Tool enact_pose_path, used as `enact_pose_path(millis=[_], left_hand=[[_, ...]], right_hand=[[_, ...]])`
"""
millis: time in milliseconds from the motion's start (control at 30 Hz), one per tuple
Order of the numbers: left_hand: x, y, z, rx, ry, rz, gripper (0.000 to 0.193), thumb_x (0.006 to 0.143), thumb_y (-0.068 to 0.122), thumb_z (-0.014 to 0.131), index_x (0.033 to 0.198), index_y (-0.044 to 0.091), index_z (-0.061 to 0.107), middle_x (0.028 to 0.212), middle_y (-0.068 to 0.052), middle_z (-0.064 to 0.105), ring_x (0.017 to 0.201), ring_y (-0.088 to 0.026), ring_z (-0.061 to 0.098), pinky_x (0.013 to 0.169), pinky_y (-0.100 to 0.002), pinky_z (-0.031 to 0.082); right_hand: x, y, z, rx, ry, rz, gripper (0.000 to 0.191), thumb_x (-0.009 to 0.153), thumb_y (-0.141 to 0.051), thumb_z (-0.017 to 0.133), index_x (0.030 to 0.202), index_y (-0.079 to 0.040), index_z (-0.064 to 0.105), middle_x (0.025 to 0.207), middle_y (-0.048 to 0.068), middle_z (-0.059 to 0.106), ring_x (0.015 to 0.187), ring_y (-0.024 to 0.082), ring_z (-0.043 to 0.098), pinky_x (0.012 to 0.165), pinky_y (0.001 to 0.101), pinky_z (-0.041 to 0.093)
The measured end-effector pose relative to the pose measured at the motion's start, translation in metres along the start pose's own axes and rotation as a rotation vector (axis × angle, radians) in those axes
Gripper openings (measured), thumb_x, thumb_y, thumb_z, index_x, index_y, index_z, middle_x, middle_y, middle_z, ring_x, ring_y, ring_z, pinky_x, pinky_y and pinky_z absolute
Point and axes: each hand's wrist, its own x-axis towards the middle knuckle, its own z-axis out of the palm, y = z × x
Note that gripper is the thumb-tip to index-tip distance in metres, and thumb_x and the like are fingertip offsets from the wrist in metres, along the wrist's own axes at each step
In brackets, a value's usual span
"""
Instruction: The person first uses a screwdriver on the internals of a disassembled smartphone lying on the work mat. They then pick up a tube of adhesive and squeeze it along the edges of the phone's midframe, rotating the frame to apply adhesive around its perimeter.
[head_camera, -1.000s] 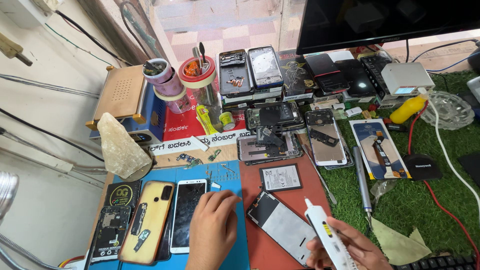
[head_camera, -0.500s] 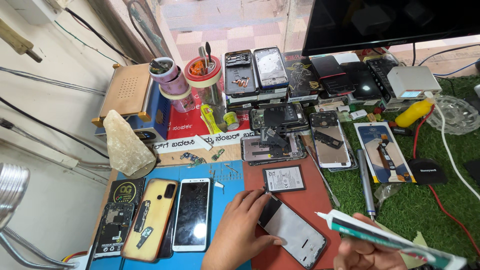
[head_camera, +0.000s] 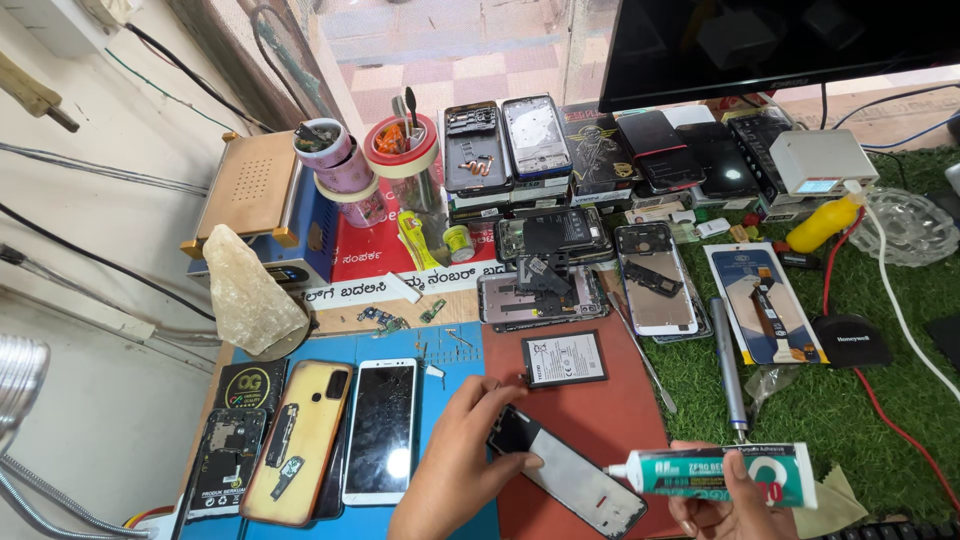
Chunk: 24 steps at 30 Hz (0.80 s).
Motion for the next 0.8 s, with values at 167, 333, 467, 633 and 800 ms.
enact_pose_path(millis=[167,333,467,633,800], left_hand=[[-0.006,-0.010,-0.003,-0.089,0.006,0.067,0.042,0.076,0.008,0.086,0.112,0.004,0.064,0.113,-0.011,0.063,0.110,-0.030,0.064,0.092,-0.038,0.053],[-0.009,-0.019,-0.007,-0.090,-0.028,0.067,0.030,0.085,0.004,0.079,0.112,0.004,0.065,0.101,-0.012,0.072,0.098,-0.032,0.070,0.082,-0.039,0.056],[-0.012,-0.024,-0.012,-0.135,-0.018,0.132,0.024,0.088,0.003,0.074,0.111,0.002,0.068,0.097,-0.013,0.075,0.090,-0.030,0.073,0.075,-0.036,0.057],[-0.023,-0.041,-0.011,-0.335,-0.094,-0.181,0.026,0.090,0.007,0.074,0.116,0.002,0.072,0.089,-0.007,0.078,0.074,-0.015,0.072,0.067,-0.028,0.057],[-0.031,-0.070,0.016,-0.780,0.112,-0.314,0.030,0.091,0.003,0.071,0.120,-0.003,0.070,0.091,-0.006,0.073,0.084,-0.010,0.067,0.072,-0.025,0.054]], right_hand=[[0.000,-0.010,0.007,0.013,-0.063,0.103,0.067,0.099,-0.057,0.040,0.139,-0.005,0.052,0.073,0.022,0.060,0.056,0.025,0.053,0.048,0.0410,0.047],[-0.003,-0.009,0.004,0.032,-0.058,0.028,0.077,0.101,-0.061,0.036,0.135,0.006,0.051,0.077,0.023,0.060,0.061,0.029,0.055,0.054,0.0432,0.046],[-0.001,0.004,0.003,0.264,-0.023,-0.137,0.081,0.101,-0.068,0.033,0.132,0.004,0.054,0.079,0.021,0.060,0.062,0.027,0.055,0.053,0.0415,0.046],[0.008,0.009,-0.014,0.474,-0.322,-0.228,0.073,0.115,-0.056,0.038,0.145,0.010,0.046,0.097,0.028,0.063,0.080,0.034,0.059,0.065,0.0497,0.050],[0.005,0.004,-0.009,0.282,0.054,-0.199,0.073,0.109,-0.061,0.040,0.141,0.004,0.048,0.092,0.026,0.061,0.074,0.031,0.061,0.059,0.0462,0.049]])
